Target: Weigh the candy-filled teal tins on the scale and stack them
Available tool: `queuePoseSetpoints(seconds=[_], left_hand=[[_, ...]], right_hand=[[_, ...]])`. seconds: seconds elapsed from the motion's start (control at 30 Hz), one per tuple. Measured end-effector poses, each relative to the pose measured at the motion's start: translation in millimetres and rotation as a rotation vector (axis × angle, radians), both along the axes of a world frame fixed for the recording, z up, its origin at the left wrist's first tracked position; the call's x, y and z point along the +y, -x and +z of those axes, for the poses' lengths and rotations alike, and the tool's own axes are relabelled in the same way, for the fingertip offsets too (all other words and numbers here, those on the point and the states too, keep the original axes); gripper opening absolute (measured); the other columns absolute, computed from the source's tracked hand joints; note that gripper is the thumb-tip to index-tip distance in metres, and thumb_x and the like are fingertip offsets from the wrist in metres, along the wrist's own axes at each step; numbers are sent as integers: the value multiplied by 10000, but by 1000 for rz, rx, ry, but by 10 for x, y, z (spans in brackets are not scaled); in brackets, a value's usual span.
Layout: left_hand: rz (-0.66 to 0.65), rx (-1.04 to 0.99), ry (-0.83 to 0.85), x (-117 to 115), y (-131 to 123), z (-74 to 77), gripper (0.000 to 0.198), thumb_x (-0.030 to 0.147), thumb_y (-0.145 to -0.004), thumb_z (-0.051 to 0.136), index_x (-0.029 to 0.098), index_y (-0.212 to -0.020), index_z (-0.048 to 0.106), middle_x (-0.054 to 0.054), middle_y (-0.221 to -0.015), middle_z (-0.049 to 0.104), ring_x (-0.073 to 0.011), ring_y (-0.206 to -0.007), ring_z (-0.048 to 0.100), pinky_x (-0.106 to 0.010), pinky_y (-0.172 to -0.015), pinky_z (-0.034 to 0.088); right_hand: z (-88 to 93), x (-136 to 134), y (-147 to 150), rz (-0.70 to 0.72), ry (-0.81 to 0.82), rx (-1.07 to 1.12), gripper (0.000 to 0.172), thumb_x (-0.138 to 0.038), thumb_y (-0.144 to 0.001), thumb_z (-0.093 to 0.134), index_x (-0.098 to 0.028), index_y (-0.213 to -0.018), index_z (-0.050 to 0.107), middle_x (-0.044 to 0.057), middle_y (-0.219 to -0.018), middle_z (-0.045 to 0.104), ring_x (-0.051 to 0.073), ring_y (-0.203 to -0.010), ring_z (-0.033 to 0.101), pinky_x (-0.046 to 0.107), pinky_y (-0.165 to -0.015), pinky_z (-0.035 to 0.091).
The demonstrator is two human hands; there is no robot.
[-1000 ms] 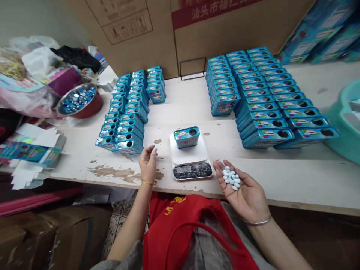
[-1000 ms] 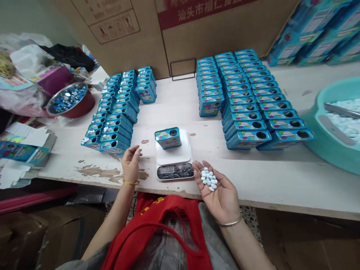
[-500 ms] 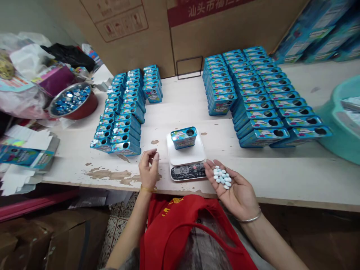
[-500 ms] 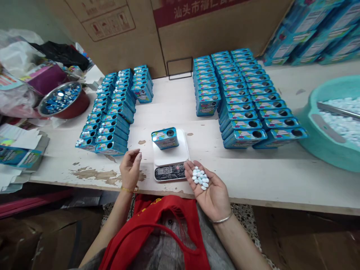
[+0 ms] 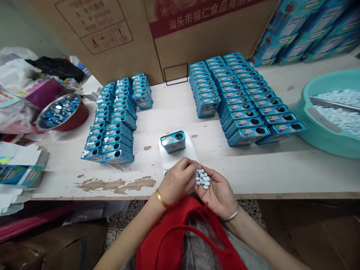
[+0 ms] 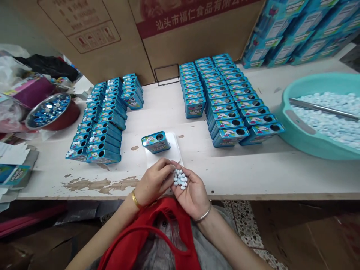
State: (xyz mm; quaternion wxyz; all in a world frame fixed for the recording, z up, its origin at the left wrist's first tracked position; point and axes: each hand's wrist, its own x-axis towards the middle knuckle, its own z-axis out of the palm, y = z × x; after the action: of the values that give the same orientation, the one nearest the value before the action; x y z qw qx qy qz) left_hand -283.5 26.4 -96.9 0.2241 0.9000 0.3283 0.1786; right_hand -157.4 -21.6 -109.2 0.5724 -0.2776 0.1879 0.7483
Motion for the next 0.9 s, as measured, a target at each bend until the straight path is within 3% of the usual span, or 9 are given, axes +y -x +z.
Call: queuePoseSetpoints(seconds=[0.27, 0.43, 0.53, 0.67, 0.77, 0.9], left_hand=[[99, -91, -108, 80, -1, 67, 116, 145, -847, 449, 170, -865, 560, -48, -878, 520, -120, -768, 522, -229, -674, 475], [227, -295, -192, 422, 35, 310, 83, 142, -823, 523, 174, -890, 560, -30, -859, 553, -101, -752, 536, -222, -687, 474], [232, -247, -225, 645, 59, 430, 67, 148, -816, 532, 168, -865, 573, -14, -812, 572, -93, -709, 539, -212, -650, 460], [227, -177, -227, 757, 167, 474, 114, 153, -812, 544, 165, -909, 603, -22, -830, 616, -108, -739, 561, -221, -642, 437], [362, -276, -220, 731, 336, 405, 85, 183, -824, 552, 170, -881, 615, -10, -788, 612, -106, -714, 551, -224, -626, 422], [568, -433, -51, 659, 600, 185, 98, 263, -825, 582, 172, -836, 615, -6, -772, 604, -102, -691, 545, -225, -641, 438]], right_hand=[[114, 143, -14, -11, -37, 7, 267, -110, -824, 432, -116, -956, 664, 76, -879, 725, 126, -787, 682, 231, -726, 567], [320, 361, 5, -22, -157, 8, 277, -129, -830, 422, -86, -999, 637, 133, -979, 707, 172, -944, 664, 297, -835, 548], [354, 424, -13, -36, -166, -5, 283, -129, -840, 400, -75, -1010, 620, 171, -1069, 678, 208, -1055, 623, 338, -884, 528], [205, 339, -132, -45, -85, -49, 285, -116, -835, 399, -66, -1017, 612, 185, -1085, 670, 238, -1076, 611, 350, -876, 536], [12, 188, -287, -78, 10, -132, 265, -99, -814, 426, -65, -992, 619, 182, -985, 694, 240, -1009, 645, 312, -791, 572], [-229, -19, -494, -102, 136, -263, 268, -90, -806, 428, -82, -991, 622, 150, -879, 697, 199, -833, 685, 257, -650, 587]])
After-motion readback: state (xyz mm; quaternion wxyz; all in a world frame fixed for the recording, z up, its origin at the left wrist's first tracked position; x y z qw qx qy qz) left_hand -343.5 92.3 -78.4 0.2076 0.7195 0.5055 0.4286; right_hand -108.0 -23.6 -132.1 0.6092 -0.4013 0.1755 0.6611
